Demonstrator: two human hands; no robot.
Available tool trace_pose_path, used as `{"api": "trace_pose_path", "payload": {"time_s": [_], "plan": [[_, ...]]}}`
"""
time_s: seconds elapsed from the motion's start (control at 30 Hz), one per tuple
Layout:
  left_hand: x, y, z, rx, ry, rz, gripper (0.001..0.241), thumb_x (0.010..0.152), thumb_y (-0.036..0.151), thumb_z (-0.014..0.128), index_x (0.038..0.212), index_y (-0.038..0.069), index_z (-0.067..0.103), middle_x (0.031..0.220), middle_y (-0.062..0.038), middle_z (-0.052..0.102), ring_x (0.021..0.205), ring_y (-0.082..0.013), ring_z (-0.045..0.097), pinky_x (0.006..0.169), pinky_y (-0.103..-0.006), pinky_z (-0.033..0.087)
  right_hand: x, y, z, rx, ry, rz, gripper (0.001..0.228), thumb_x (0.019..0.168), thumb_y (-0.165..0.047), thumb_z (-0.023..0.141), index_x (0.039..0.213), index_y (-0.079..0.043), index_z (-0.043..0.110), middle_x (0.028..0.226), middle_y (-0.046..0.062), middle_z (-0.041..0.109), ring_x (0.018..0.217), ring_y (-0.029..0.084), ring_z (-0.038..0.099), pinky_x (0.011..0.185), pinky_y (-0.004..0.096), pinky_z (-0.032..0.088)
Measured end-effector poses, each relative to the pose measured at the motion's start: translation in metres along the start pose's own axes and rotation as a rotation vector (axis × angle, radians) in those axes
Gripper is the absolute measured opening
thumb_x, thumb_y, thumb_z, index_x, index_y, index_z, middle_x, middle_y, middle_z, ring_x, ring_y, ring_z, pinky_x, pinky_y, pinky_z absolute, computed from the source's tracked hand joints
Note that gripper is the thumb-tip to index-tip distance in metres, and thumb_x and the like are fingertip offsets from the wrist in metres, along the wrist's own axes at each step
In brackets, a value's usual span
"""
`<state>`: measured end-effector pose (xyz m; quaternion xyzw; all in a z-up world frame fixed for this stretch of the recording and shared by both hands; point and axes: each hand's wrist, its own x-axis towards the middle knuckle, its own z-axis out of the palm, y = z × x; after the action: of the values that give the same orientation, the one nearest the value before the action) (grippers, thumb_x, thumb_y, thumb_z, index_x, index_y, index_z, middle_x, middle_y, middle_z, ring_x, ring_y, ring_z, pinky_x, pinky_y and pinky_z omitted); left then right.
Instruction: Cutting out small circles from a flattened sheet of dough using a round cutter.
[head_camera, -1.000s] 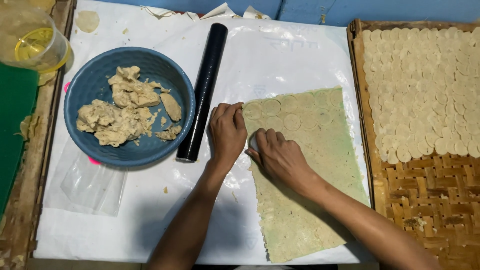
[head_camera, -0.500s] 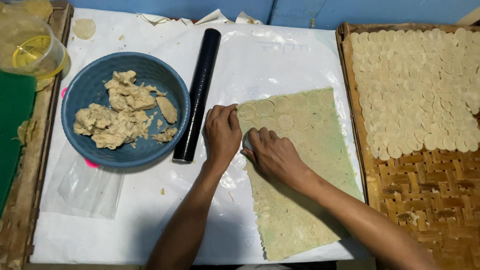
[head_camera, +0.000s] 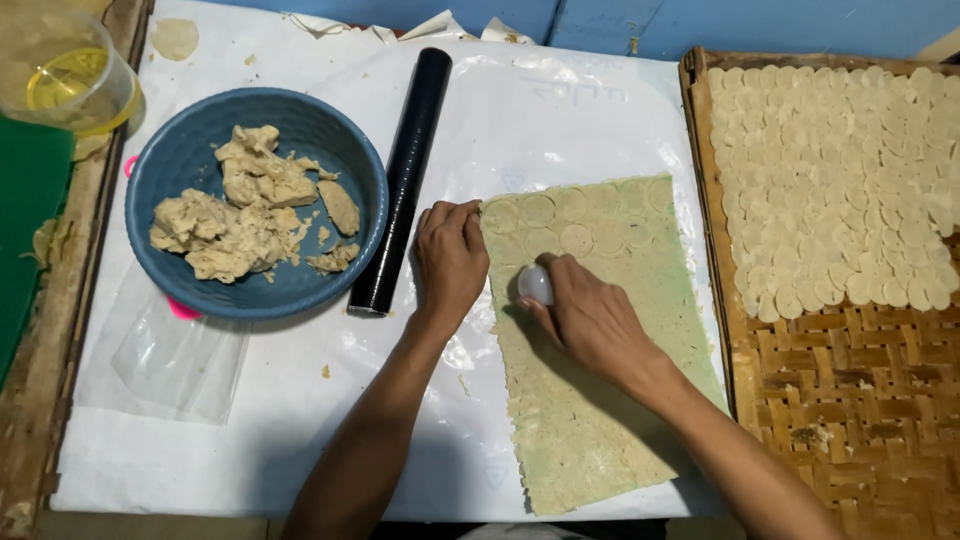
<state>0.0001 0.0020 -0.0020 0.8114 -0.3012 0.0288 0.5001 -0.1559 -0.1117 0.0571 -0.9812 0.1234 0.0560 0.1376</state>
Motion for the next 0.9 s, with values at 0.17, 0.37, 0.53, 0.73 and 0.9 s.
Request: {"api": "trace_pose_path", "payload": {"time_s": [0.17, 0.37, 0.53, 0.73, 0.9], "plan": [[0.000, 0.003, -0.001, -0.005, 0.000, -0.001, 0.022, 0.098, 0.002, 0.056, 0.110, 0.000, 0.075, 0.093, -0.013, 0.065, 0.091, -0.0338, 0.066, 0.083, -0.0423, 0.051, -0.018, -0.017, 0.010, -0.058, -0.068, -0.018, 0.048, 0.103, -0.043, 0.044, 0.134, -0.008, 0.047, 0.097, 0.010, 0.058, 0.088, 0.036, 0.070, 0.066, 0.053, 0.059], [0.000, 0.001, 0.000, -0.005, 0.004, 0.012, 0.022, 0.098, 0.003, 0.056, 0.111, 0.001, 0.074, 0.092, -0.012, 0.065, 0.090, -0.0331, 0.065, 0.082, -0.0417, 0.051, -0.012, -0.020, 0.036, -0.274, 0.053, -0.046, 0.050, 0.104, -0.048, 0.039, 0.127, -0.005, 0.048, 0.086, 0.006, 0.053, 0.076, 0.030, 0.069, 0.055, 0.046, 0.059], [0.000, -0.002, 0.004, 0.004, 0.001, 0.016, 0.022, 0.098, 0.003, 0.056, 0.111, 0.002, 0.075, 0.092, -0.010, 0.065, 0.089, -0.0314, 0.065, 0.081, -0.0409, 0.051, -0.011, -0.030, 0.039, -0.468, 0.234, -0.014, 0.051, 0.109, -0.048, 0.032, 0.116, -0.002, 0.052, 0.075, 0.002, 0.049, 0.061, 0.023, 0.068, 0.046, 0.035, 0.056], [-0.001, 0.004, 0.003, 0.004, -0.010, 0.023, 0.022, 0.098, 0.004, 0.056, 0.111, 0.002, 0.075, 0.092, -0.012, 0.064, 0.090, -0.0331, 0.065, 0.081, -0.0429, 0.051, -0.010, -0.015, 0.035, -0.357, 0.133, -0.186, 0.045, 0.105, -0.043, 0.038, 0.122, -0.004, 0.050, 0.080, 0.007, 0.052, 0.065, 0.030, 0.068, 0.047, 0.045, 0.057], [-0.002, 0.006, 0.000, 0.021, -0.010, 0.008, 0.023, 0.097, 0.004, 0.058, 0.112, 0.001, 0.074, 0.093, -0.013, 0.065, 0.091, -0.0344, 0.065, 0.083, -0.0443, 0.050, -0.008, -0.007, 0.038, -0.290, 0.063, -0.202, 0.046, 0.105, -0.043, 0.040, 0.126, -0.003, 0.050, 0.087, 0.012, 0.055, 0.073, 0.034, 0.070, 0.053, 0.049, 0.059]]}}
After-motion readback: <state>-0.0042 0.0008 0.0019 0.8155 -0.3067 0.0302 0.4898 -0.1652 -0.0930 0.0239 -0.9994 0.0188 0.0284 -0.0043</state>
